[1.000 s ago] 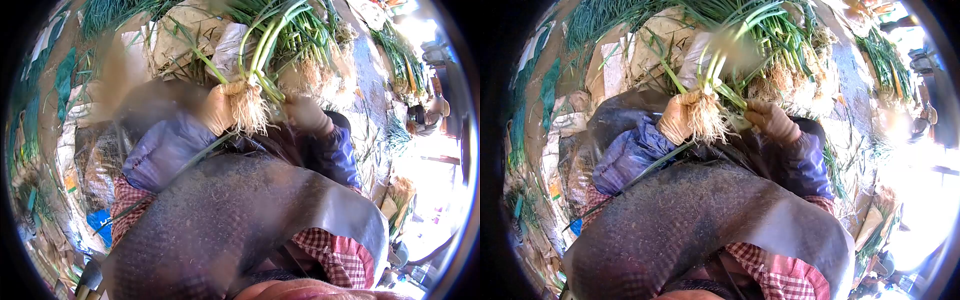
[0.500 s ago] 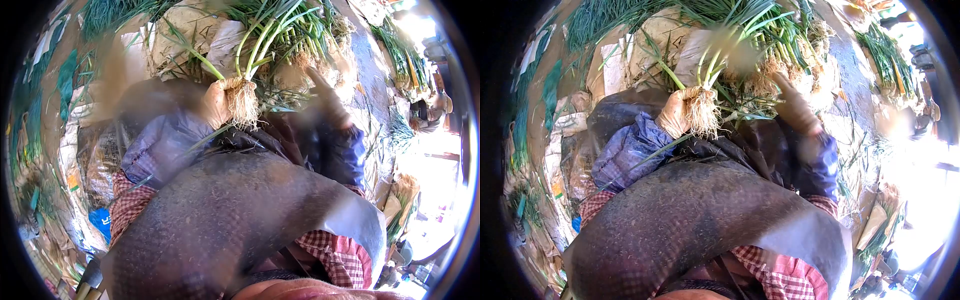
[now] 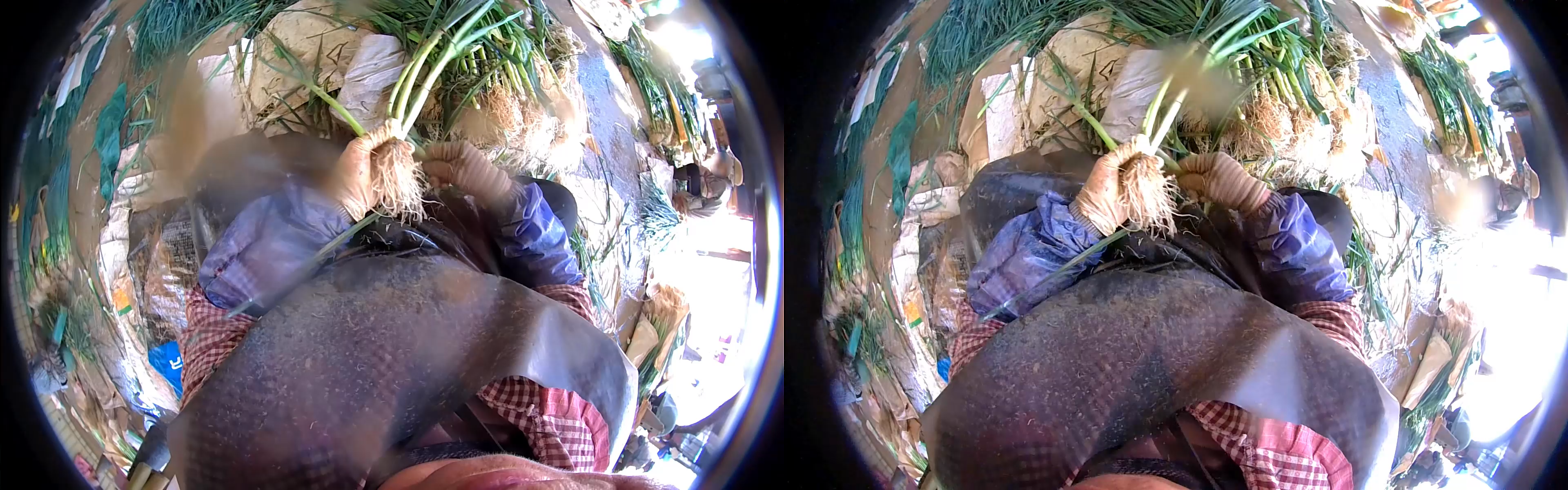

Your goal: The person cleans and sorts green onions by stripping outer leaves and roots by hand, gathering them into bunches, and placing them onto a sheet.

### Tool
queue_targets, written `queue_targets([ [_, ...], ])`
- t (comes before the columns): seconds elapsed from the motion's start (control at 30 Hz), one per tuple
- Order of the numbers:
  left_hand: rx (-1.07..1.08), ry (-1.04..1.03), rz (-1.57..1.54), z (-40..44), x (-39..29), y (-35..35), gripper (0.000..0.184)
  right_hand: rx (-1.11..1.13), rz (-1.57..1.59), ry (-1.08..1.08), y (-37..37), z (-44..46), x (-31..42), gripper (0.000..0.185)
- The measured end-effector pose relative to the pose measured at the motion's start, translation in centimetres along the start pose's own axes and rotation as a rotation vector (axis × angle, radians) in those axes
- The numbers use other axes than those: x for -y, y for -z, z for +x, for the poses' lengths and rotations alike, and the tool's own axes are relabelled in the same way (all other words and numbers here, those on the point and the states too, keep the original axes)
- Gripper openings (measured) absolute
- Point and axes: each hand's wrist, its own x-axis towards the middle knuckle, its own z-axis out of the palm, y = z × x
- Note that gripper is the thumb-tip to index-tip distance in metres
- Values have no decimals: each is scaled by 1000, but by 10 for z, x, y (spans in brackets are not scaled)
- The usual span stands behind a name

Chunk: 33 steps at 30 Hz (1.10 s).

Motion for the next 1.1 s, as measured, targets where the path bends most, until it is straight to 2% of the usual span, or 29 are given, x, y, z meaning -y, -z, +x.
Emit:
queue_targets([
  [0.03, 17, -75, -49, 1, -1, 0, 27, -7, -147, -63, 1, -7, 5, 16],
  [0.07, 94, -13, -31, -2, -6, 1, 25, 25, -257, 6, 8, -9, -3, 22],
  [0.1, 50, -67, -9, 0, -6, 3, 30, 24, -258, 7, 15, -8, -11, 22],
  [0.17, 280, 74, -38, 0, -14, 8, 45, 66, -1169, -18, 29, -7, -21, 33],
  [0.2, 282, 71, -35, -5, -17, 3, 45, 57, -1210, -73, 34, -11, -18, 46],
  [0.23, 322, 43, 66, -12, -18, -2, 39, 53, -1213, -68, 37, -15, -14, 46],
  [0.3, 463, -135, 120, -22, -12, -21, 47, -94, -1018, -139, 46, -22, -4, 51],
  [0.33, 384, -209, 133, -28, -10, -30, 53, -109, -996, -23, 55, -23, -10, 53],
  [0.37, 305, -281, 146, -33, -11, -37, 60, -111, -997, -20, 60, -22, -14, 53],
  [0.43, 354, -303, 116, -34, -14, -41, 57, -282, -784, 104, 59, -21, -9, 53],
  [0.5, 250, -199, 155, -19, -17, -21, 60, -333, -626, -7, 49, -19, 10, 56],
  [0.57, 167, -77, 336, -15, -10, -16, 51, -147, 44, -16, 33, -19, 38, 67],
  [0.6, 157, -27, 358, -11, 0, -9, 47, -1, 166, 13, 26, -13, 42, 81],
  [0.63, 148, 24, 383, -8, 9, -6, 44, 28, 260, 31, 11, -4, 45, 83],
  [0.67, 127, 14, 564, -8, 18, -5, 38, 23, 257, 37, 3, 9, 49, 83],
  [0.77, 187, -99, 1052, -15, 40, -1, 37, -118, 602, -6, 10, 64, 64, 56],
  [0.8, 229, -92, 1027, -14, 44, 5, 36, -123, 632, 23, 21, 77, 79, 45],
  [0.9, 274, -209, 1002, -9, 50, 11, 35, -23, 525, 261, 53, 93, 146, 37],
  [0.93, 274, -214, 1008, -9, 45, 9, 35, -5, 412, 356, 62, 91, 164, 35],
  [1.0, 202, -204, 998, -9, 38, 4, 34, -103, -53, 570, 87, 78, 183, 27],
  [1.03, 199, -294, 1011, -7, 34, 4, 32, -188, -269, 668, 99, 72, 193, 25],
  [1.07, 171, -303, 928, -6, 29, 3, 31, -79, -76, 725, 111, 63, 198, 22],
  [1.1, 141, -313, 843, -5, 24, 2, 31, -162, 20, 690, 113, 67, 195, 26],
])
